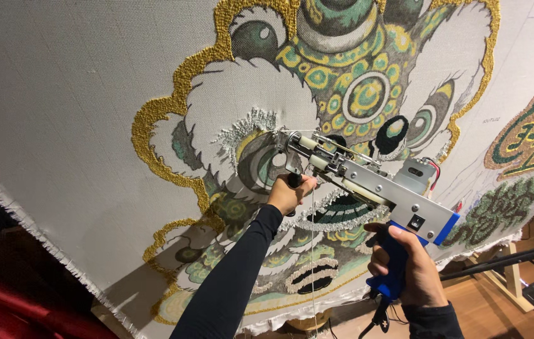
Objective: The person uses a handheld tufting gun to apply white yarn into a stretched canvas featuring a cartoon character design. They guide the tool along the contours of the character's eye and fur areas, building up textured pile while maintaining steady hand movements.
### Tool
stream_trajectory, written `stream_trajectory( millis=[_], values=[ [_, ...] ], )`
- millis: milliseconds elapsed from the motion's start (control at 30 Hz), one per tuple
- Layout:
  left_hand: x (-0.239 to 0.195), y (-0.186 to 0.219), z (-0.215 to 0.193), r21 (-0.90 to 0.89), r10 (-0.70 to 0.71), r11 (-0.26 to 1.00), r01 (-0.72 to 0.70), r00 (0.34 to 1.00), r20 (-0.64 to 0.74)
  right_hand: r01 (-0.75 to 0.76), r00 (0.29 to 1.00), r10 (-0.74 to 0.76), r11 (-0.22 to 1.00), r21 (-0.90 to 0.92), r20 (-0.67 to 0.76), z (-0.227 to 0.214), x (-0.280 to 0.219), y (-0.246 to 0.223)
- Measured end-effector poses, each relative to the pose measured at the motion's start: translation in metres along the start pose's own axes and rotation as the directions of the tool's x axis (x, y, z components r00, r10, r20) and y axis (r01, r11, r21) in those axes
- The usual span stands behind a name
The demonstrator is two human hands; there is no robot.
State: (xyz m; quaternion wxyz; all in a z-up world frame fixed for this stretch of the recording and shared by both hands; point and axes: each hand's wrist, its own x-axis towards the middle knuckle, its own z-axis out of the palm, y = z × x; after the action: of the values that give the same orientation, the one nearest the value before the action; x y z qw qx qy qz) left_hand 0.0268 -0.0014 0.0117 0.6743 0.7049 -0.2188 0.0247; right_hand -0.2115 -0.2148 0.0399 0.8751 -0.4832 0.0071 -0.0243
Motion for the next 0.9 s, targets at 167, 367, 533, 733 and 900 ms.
stream_trajectory(
  millis=[167, 367, 533, 733, 900],
  values=[
    [-0.001, 0.007, -0.001, -0.016, 0.011, 1.000, -0.011, 1.000, -0.027, -0.011, 0.999, 0.011, 1.000, -0.010, -0.047, 0.015, -0.001, -0.005],
    [-0.002, 0.014, -0.013, 0.005, 0.003, 1.000, -0.003, 0.998, -0.056, 0.090, 0.992, -0.099, 0.990, -0.113, -0.081, 0.035, 0.001, -0.007],
    [-0.025, 0.023, -0.026, 0.413, 0.234, 0.906, -0.096, 0.925, -0.298, 0.198, 0.974, -0.221, 0.942, -0.272, -0.056, 0.052, 0.003, -0.009],
    [-0.045, 0.053, -0.043, 0.651, 0.275, 0.758, -0.040, 0.925, -0.263, 0.198, 0.971, -0.226, 0.941, -0.274, -0.073, 0.067, 0.002, -0.002],
    [-0.039, 0.062, -0.053, 0.690, 0.216, 0.724, -0.005, 0.952, -0.219, 0.185, 0.974, -0.206, 0.962, -0.201, -0.091, 0.065, 0.010, 0.007]
  ],
)
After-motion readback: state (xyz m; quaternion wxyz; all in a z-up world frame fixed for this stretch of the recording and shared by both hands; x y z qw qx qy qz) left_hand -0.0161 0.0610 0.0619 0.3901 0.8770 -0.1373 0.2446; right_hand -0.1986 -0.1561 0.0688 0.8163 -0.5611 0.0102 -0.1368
